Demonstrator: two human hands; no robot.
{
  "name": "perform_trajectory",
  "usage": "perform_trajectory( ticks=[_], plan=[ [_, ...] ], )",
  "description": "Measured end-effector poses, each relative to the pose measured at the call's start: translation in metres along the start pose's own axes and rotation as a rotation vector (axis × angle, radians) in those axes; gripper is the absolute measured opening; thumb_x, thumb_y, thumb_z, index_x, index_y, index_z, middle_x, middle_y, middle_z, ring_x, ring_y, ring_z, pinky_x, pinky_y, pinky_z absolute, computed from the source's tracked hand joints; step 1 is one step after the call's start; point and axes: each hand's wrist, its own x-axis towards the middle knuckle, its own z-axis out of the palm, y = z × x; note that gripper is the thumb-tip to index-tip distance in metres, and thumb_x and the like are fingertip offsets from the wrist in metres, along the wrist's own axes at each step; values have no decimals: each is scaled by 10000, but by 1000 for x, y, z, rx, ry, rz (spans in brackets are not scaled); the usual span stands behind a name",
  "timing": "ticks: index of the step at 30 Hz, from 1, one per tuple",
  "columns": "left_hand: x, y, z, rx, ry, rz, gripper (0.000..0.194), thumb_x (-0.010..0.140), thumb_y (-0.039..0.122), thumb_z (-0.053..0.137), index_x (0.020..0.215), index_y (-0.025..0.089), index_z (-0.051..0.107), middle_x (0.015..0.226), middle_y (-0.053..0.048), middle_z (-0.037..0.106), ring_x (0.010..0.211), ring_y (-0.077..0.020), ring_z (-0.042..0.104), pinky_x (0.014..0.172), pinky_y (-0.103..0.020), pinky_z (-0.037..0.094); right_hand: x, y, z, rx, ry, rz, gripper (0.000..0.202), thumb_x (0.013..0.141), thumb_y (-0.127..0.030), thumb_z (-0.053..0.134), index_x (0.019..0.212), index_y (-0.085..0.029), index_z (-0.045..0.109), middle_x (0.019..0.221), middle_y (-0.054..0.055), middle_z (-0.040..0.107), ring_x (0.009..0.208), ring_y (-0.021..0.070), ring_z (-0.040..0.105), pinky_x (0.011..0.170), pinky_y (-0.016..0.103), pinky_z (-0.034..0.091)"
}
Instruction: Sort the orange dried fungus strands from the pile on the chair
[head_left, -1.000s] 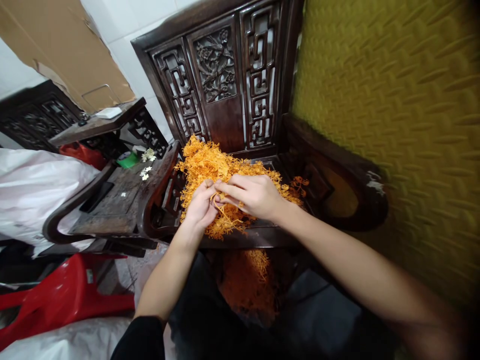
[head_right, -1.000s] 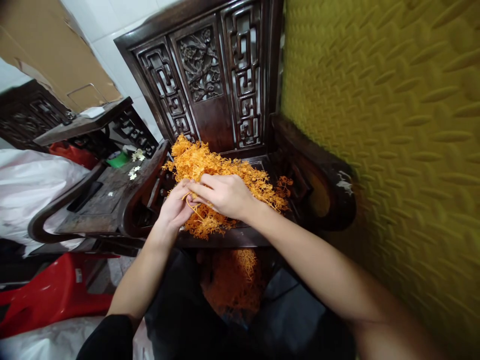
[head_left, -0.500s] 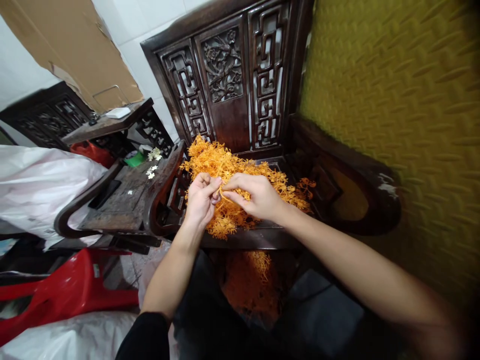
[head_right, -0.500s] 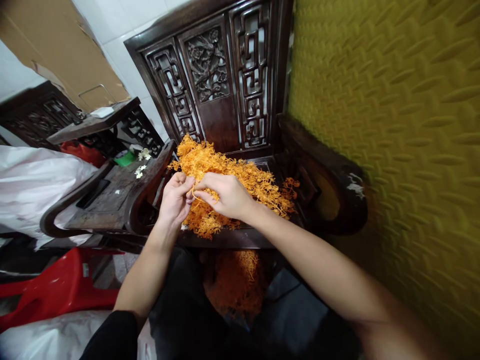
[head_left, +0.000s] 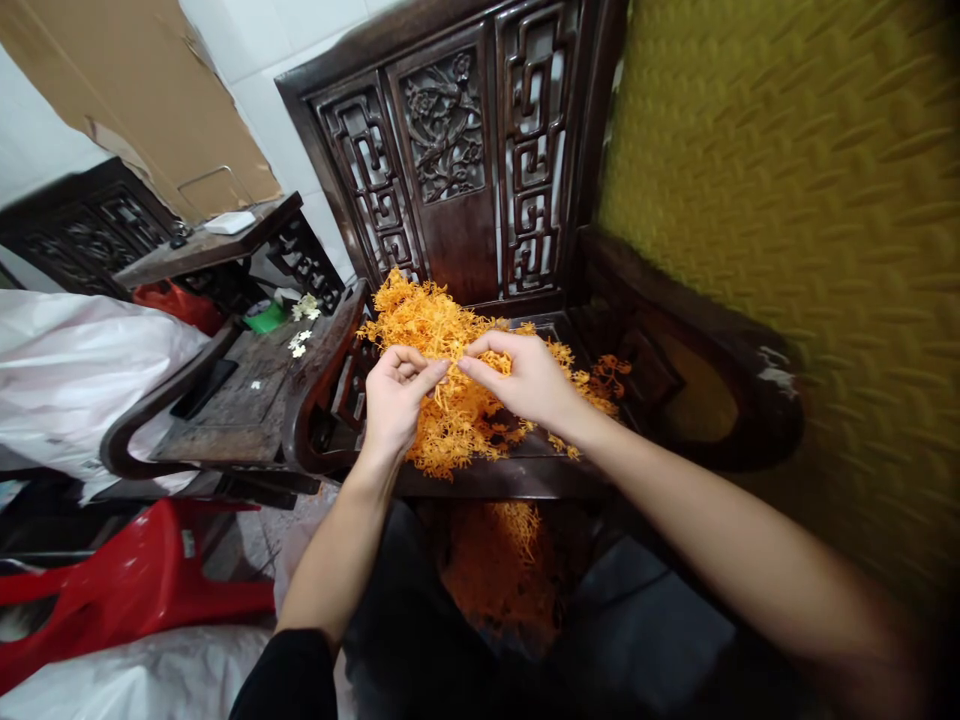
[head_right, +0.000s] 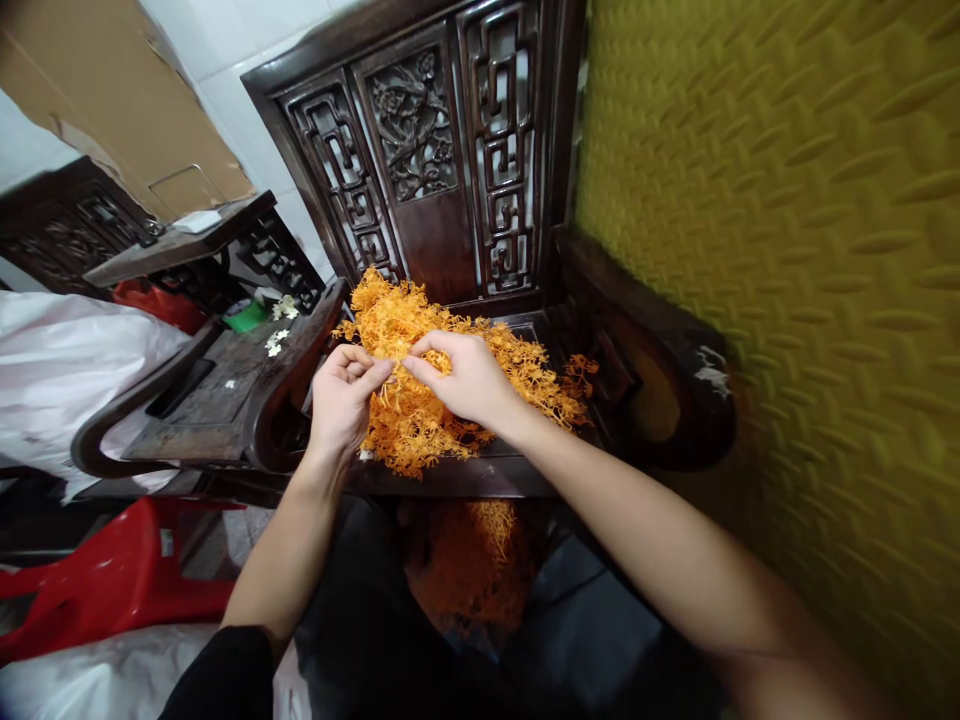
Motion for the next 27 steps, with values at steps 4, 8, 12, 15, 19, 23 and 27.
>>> perform_trajectory(
  ticks=[4, 8, 12, 15, 19, 23, 27],
  plan=[
    [-1, 3, 2, -59, 47, 63, 421, 636, 197, 917, 724, 182, 506, 646, 31, 654, 586, -102, 636, 608, -216, 480, 3, 1, -5, -84, 69, -48, 147, 924, -266, 630, 830, -167, 684, 840, 44, 744, 769, 186, 670, 768, 324, 487],
    [-3, 6, 11, -156, 121, 143, 438, 630, 143, 892, 681, 186, 459, 603, 53, 605, 560, -90, 602, 701, -259, 535, 4, -1, 1, -212, 151, -133, 138, 925, -239, 602, 808, -173, 636, 805, 51, 710, 735, 183, 631, 724, 318, 453],
    [1, 9, 5, -176, 145, 195, 416, 628, 112, 866, 660, 182, 458, 583, 69, 565, 554, -76, 583, 759, -280, 558, 10, 11, -4, -241, 187, -136, 98, 912, -221, 592, 833, -176, 628, 823, 63, 705, 758, 195, 634, 727, 328, 453],
    [8, 12, -14, -168, 244, 225, 392, 614, 121, 869, 652, 175, 483, 602, 57, 577, 628, -92, 642, 635, -202, 511, 19, 36, -26, -221, 417, 85, 109, 877, -248, 628, 791, -185, 606, 792, 69, 698, 725, 200, 641, 698, 333, 462],
    [12, 8, -25, -95, 120, 20, 343, 611, 194, 912, 872, 183, 690, 735, 7, 690, 650, -90, 654, 570, -181, 492, 20, 52, -42, 65, 423, 357, 134, 860, -283, 640, 801, -177, 582, 872, 85, 743, 537, 141, 627, 578, 298, 473],
    [8, 0, -16, 12, -29, -22, 399, 648, 271, 919, 1016, 201, 781, 953, -62, 761, 788, -136, 690, 632, -228, 537, 8, 28, -26, 297, 152, 379, 138, 781, -213, 695, 790, -182, 561, 958, 86, 762, 489, 135, 645, 523, 299, 495],
    [5, -3, -10, 79, 3, 44, 294, 727, 306, 876, 994, 204, 805, 973, -70, 777, 728, -119, 676, 633, -236, 524, 1, 4, -12, 355, -68, 375, 117, 843, -293, 676, 902, -194, 656, 744, 18, 724, 398, 113, 532, 428, 277, 407]
  ],
)
